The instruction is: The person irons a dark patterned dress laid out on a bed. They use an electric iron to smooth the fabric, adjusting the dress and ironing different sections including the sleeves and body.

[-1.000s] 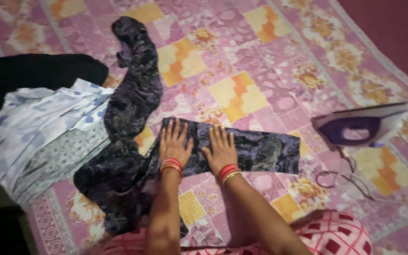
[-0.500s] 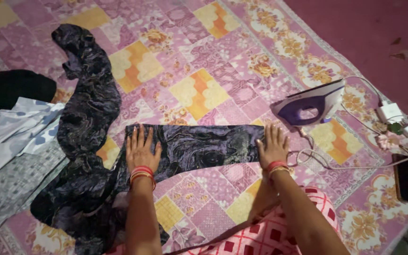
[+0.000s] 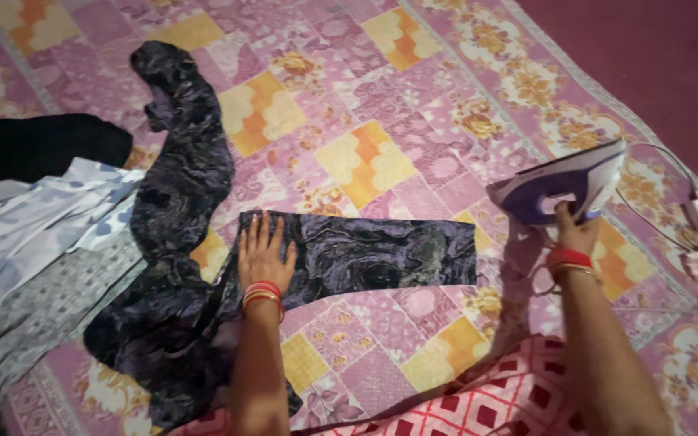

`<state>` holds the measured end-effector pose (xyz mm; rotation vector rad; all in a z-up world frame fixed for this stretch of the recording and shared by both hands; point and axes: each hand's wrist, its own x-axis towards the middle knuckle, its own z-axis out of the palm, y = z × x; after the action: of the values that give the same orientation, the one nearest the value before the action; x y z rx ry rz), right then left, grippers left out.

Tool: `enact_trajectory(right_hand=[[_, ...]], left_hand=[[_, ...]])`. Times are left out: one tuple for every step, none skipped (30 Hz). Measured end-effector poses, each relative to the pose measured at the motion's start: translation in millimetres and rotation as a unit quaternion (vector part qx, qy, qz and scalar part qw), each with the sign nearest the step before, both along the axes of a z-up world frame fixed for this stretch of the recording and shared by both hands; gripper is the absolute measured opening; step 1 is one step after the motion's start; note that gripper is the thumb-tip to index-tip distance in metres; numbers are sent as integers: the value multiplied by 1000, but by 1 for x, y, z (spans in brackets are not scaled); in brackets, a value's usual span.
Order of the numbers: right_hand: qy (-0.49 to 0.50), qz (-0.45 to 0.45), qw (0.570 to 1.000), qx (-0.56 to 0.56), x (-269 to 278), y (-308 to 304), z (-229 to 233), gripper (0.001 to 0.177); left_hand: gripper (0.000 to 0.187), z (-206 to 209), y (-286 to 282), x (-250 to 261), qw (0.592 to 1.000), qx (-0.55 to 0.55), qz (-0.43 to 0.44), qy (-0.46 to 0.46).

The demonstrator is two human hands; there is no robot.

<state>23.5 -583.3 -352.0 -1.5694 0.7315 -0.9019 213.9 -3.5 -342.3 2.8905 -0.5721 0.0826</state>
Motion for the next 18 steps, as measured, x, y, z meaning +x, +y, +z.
enact_trajectory(right_hand=[[12,19,1000,-14,0,-1,19,36],[33,31,999,-28,6,2,41,33],[104,39,986,-122,14,11,64,30],[179,44,959,-214,13,26,86,29],[250,50,918,-304,14,46,106,31],[282,72,897,-334,21,67,126,37],[312,94,873,-363,27,89,144,43],[343,116,846,-391,32,113,158,49],[374,145,828,-392,44,138,167,54],[407,175,808,-389,52,166,169,59],[447,205,772,-403,56,196,168,60],[480,231,736,-418,66,223,166,61],[469,257,721,-441,72,248,164,59],[458,282,703,-464,77,269,160,57],[448,288,704,-469,82,285,157,56],[440,294,705,-472,87,301,152,54],[431,300,706,-475,91,313,149,53],[431,302,704,-477,96,320,146,52]], left_hand=[[65,-1,1,-2,1000,-1,-3,-4],[65,-1,-1,0,1000,-4,-3,-9],[65,-2,0,1,1000,-6,-4,-15],[64,-4,1,-2,1000,-11,-1,-9],[64,-6,2,-2,1000,-15,2,-3],[64,-7,0,2,1000,-22,8,-1],[64,-7,0,4,1000,-22,5,-2],[64,-8,1,3,1000,-21,2,-1],[64,-9,2,2,1000,-20,-1,0],[63,-11,3,-1,1000,-19,-2,0],[63,-12,4,-2,1000,-18,-3,1],[63,-11,3,2,1000,-18,-5,-5],[64,-9,3,3,1000,-24,-5,-5],[64,-8,2,2,999,-31,-4,-3],[65,-8,2,1,999,-38,-4,-1],[65,-7,2,0,999,-40,-5,-4],[65,-7,3,0,999,-41,-6,-7],[65,-6,3,0,999,-43,-7,-11]])
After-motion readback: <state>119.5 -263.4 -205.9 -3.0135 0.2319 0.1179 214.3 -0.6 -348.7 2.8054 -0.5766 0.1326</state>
